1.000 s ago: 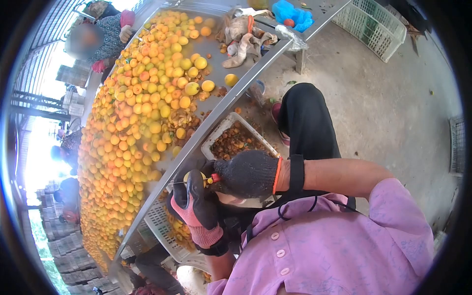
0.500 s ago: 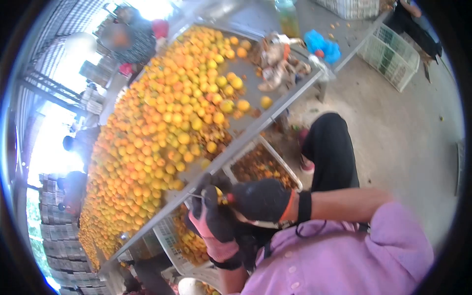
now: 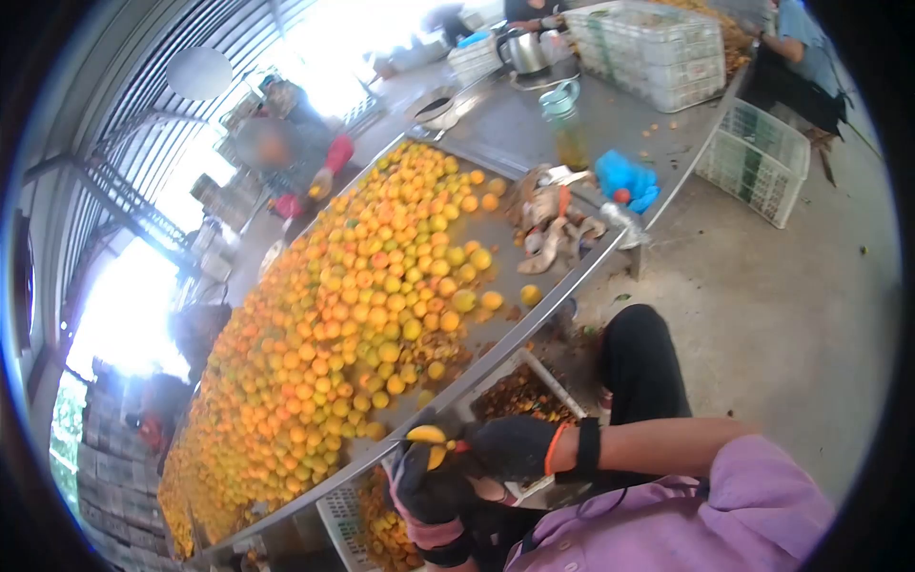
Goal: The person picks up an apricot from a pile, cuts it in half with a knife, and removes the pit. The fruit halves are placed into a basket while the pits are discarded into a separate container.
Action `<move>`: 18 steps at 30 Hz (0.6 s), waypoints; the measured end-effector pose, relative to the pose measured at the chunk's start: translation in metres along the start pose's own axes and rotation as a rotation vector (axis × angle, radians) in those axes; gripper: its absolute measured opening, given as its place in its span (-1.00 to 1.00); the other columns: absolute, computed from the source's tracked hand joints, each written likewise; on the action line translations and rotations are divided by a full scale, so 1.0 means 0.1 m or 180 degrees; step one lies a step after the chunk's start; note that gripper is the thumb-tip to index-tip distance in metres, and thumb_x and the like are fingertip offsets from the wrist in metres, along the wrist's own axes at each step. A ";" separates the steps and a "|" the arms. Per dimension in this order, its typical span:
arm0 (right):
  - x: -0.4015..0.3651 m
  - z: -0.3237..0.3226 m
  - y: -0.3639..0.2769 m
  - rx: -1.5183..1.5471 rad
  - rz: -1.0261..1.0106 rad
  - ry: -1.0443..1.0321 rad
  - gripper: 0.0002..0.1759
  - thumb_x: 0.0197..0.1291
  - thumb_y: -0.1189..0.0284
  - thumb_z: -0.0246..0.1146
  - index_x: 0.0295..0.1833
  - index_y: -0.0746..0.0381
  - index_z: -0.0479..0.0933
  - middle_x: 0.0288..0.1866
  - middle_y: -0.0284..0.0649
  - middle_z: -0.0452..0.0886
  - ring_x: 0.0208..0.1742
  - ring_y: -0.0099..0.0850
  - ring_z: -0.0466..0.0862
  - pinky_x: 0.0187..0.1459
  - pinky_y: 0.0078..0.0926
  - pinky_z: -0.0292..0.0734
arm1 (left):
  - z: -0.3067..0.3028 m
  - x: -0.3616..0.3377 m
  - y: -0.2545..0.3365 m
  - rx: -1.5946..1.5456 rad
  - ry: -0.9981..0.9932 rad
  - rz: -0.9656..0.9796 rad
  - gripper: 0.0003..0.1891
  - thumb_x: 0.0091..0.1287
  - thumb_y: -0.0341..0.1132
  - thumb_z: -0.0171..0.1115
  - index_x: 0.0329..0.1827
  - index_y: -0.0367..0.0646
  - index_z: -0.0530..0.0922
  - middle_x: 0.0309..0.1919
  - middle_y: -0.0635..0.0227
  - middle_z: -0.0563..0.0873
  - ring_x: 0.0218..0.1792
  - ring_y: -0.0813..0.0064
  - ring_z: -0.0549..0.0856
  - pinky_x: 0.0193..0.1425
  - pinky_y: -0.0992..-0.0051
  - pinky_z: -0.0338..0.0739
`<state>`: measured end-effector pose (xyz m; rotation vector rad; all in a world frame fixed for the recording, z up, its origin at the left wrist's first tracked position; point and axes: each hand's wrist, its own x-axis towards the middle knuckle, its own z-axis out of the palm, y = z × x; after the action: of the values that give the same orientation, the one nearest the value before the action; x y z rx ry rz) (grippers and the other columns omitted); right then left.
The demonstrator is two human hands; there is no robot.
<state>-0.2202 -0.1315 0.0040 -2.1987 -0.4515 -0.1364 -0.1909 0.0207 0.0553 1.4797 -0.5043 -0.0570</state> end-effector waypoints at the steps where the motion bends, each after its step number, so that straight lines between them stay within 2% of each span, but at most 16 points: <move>1: 0.00 -0.05 0.03 -0.0049 0.0063 0.0043 -0.68 0.20 0.17 0.10 -0.19 0.22 0.46 -0.49 -0.05 0.56 -0.44 -0.06 0.60 -0.49 -0.23 0.45 | 0.06 0.01 0.02 -0.1868 0.0343 -0.0986 -0.54 0.18 -0.33 0.16 0.10 -0.43 0.40 -0.06 0.01 0.58 -0.06 0.18 0.61 0.12 0.28 0.47; 2: 0.00 -0.07 0.04 0.0060 -0.0115 0.0220 -0.70 0.20 0.19 0.10 -0.17 0.21 0.46 -0.47 -0.04 0.56 -0.40 -0.05 0.60 -0.44 -0.23 0.46 | 0.07 0.04 -0.01 -0.1448 0.0225 -0.0885 -0.51 0.26 -0.20 -0.03 0.16 -0.39 0.38 -0.05 0.14 0.58 -0.02 0.35 0.59 0.06 0.38 0.48; 3: -0.01 -0.06 0.02 0.0206 -0.0291 0.0372 -0.72 0.20 0.21 0.10 -0.16 0.20 0.46 -0.45 -0.03 0.56 -0.36 -0.04 0.60 -0.39 -0.23 0.46 | 0.06 0.09 -0.07 -0.1465 0.0220 -0.0954 -0.51 0.26 -0.20 -0.03 0.16 -0.39 0.38 -0.05 0.14 0.58 -0.02 0.35 0.59 0.06 0.38 0.48; 4: -0.02 -0.36 -0.14 -0.0004 -0.0067 -0.0333 -0.74 0.20 0.26 0.10 -0.14 0.22 0.46 -0.42 0.00 0.56 -0.31 -0.02 0.58 -0.33 -0.24 0.46 | 0.02 0.16 -0.15 -0.1979 0.0249 -0.0767 -0.52 0.28 -0.20 -0.04 0.18 -0.38 0.37 -0.04 0.14 0.57 -0.04 0.34 0.59 0.06 0.34 0.49; 6: -0.15 -0.54 -0.17 -0.0072 0.0257 -0.0299 -0.71 0.18 0.27 0.13 -0.08 0.23 0.46 -0.34 0.01 0.56 -0.28 0.00 0.58 -0.31 -0.22 0.46 | -0.05 0.21 -0.09 -0.2566 0.0492 -0.0693 -0.53 0.34 -0.21 -0.08 0.21 -0.35 0.33 -0.01 0.13 0.55 -0.03 0.33 0.59 0.06 0.30 0.50; 7: -0.18 -0.55 -0.11 -0.0028 0.0035 0.0245 -0.71 0.11 0.28 0.23 -0.14 0.25 0.45 -0.39 0.01 0.55 -0.34 -0.03 0.58 -0.37 -0.23 0.45 | -0.04 0.25 -0.03 -0.2684 0.0676 -0.0786 -0.55 0.37 -0.22 -0.10 0.24 -0.33 0.31 0.01 0.12 0.55 -0.02 0.33 0.58 0.07 0.28 0.50; 8: -0.21 -0.55 -0.05 0.0002 -0.0171 0.0793 -0.68 0.05 0.29 0.33 -0.20 0.26 0.44 -0.43 0.01 0.54 -0.41 -0.05 0.59 -0.43 -0.24 0.45 | -0.03 0.27 -0.02 -0.2290 0.0577 -0.0765 -0.53 0.35 -0.19 -0.06 0.25 -0.29 0.32 0.00 0.13 0.56 -0.04 0.28 0.59 0.07 0.23 0.50; 9: -0.21 -0.58 -0.09 0.0072 -0.0103 0.0702 -0.68 0.05 0.29 0.33 -0.20 0.26 0.44 -0.43 0.01 0.54 -0.41 -0.05 0.59 -0.43 -0.24 0.45 | 0.00 0.28 0.00 -0.1893 0.0450 -0.0758 -0.50 0.32 -0.16 -0.02 0.25 -0.25 0.32 -0.01 0.14 0.58 -0.06 0.23 0.60 0.07 0.18 0.49; 10: -0.14 -0.64 -0.18 0.0173 -0.0182 0.0989 -0.65 0.03 0.31 0.36 -0.15 0.27 0.45 -0.39 -0.02 0.54 -0.39 -0.07 0.59 -0.40 -0.27 0.45 | 0.22 0.26 0.04 -0.0711 0.0712 -0.0309 -0.53 0.35 -0.19 -0.03 0.26 -0.25 0.31 0.00 0.12 0.57 -0.06 0.18 0.60 0.01 0.19 0.54; 11: -0.04 -0.67 -0.23 0.0243 -0.0278 0.1310 -0.61 0.01 0.33 0.38 -0.09 0.27 0.45 -0.35 -0.04 0.54 -0.36 -0.09 0.59 -0.37 -0.29 0.46 | 0.24 0.28 0.08 -0.0400 0.0281 -0.0331 -0.56 0.33 -0.24 0.03 0.20 -0.29 0.34 0.02 0.10 0.56 -0.09 0.13 0.62 0.00 0.21 0.56; 13: 0.19 -0.57 -0.16 0.0279 -0.0586 0.1627 -0.60 0.03 0.33 0.37 -0.06 0.28 0.45 -0.31 -0.05 0.55 -0.33 -0.10 0.58 -0.34 -0.30 0.45 | 0.14 0.38 -0.06 0.1916 -0.0360 0.1455 -0.58 0.26 -0.32 0.09 0.15 -0.33 0.37 0.02 0.05 0.56 -0.11 0.16 0.64 0.00 0.28 0.56; 14: 0.28 -0.55 -0.11 0.0290 -0.0939 0.1948 -0.59 0.04 0.33 0.36 -0.04 0.28 0.46 -0.27 -0.05 0.55 -0.30 -0.10 0.58 -0.30 -0.31 0.45 | 0.13 0.43 -0.08 0.1901 -0.0378 0.1449 -0.58 0.26 -0.32 0.09 0.15 -0.33 0.37 0.02 0.05 0.56 -0.11 0.16 0.64 0.00 0.28 0.56; 15: 0.36 -0.56 -0.06 0.0285 -0.0924 0.1945 -0.59 0.04 0.33 0.36 -0.04 0.28 0.46 -0.27 -0.05 0.55 -0.30 -0.10 0.58 -0.30 -0.31 0.45 | 0.13 0.49 -0.06 0.1439 -0.0380 0.1273 -0.72 0.13 -0.48 0.18 -0.08 -0.33 0.47 0.03 0.00 0.56 -0.07 0.19 0.63 -0.04 0.35 0.56; 16: 0.44 -0.57 -0.01 0.0512 -0.0833 0.1678 -0.62 0.06 0.34 0.35 -0.05 0.28 0.46 -0.27 -0.05 0.55 -0.28 -0.10 0.58 -0.28 -0.31 0.45 | 0.12 0.54 -0.04 0.0982 -0.0367 0.1090 -0.82 -0.01 -0.64 0.27 -0.31 -0.33 0.56 0.05 -0.04 0.55 -0.04 0.22 0.62 -0.08 0.41 0.56; 17: 0.53 -0.57 0.04 0.0749 -0.0738 0.1403 -0.65 0.08 0.35 0.34 -0.06 0.28 0.46 -0.27 -0.05 0.55 -0.25 -0.09 0.58 -0.25 -0.31 0.45 | 0.11 0.60 0.02 0.0986 -0.0354 0.1065 -0.82 -0.01 -0.64 0.27 -0.31 -0.33 0.56 0.05 -0.04 0.55 -0.04 0.22 0.62 -0.08 0.41 0.56; 18: 0.61 -0.56 0.08 0.0773 -0.0724 0.1380 -0.65 0.08 0.35 0.34 -0.06 0.28 0.46 -0.27 -0.05 0.55 -0.25 -0.09 0.58 -0.25 -0.31 0.45 | 0.09 0.65 0.09 0.0206 -0.0346 0.0187 -0.81 -0.04 -0.65 0.28 -0.33 -0.35 0.56 0.05 -0.08 0.54 -0.05 0.16 0.62 -0.09 0.39 0.56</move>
<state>-0.1568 -0.1633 0.0480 -1.8084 -0.4433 -0.6338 -0.1384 -0.0091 0.0832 1.5299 -0.6427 -0.0756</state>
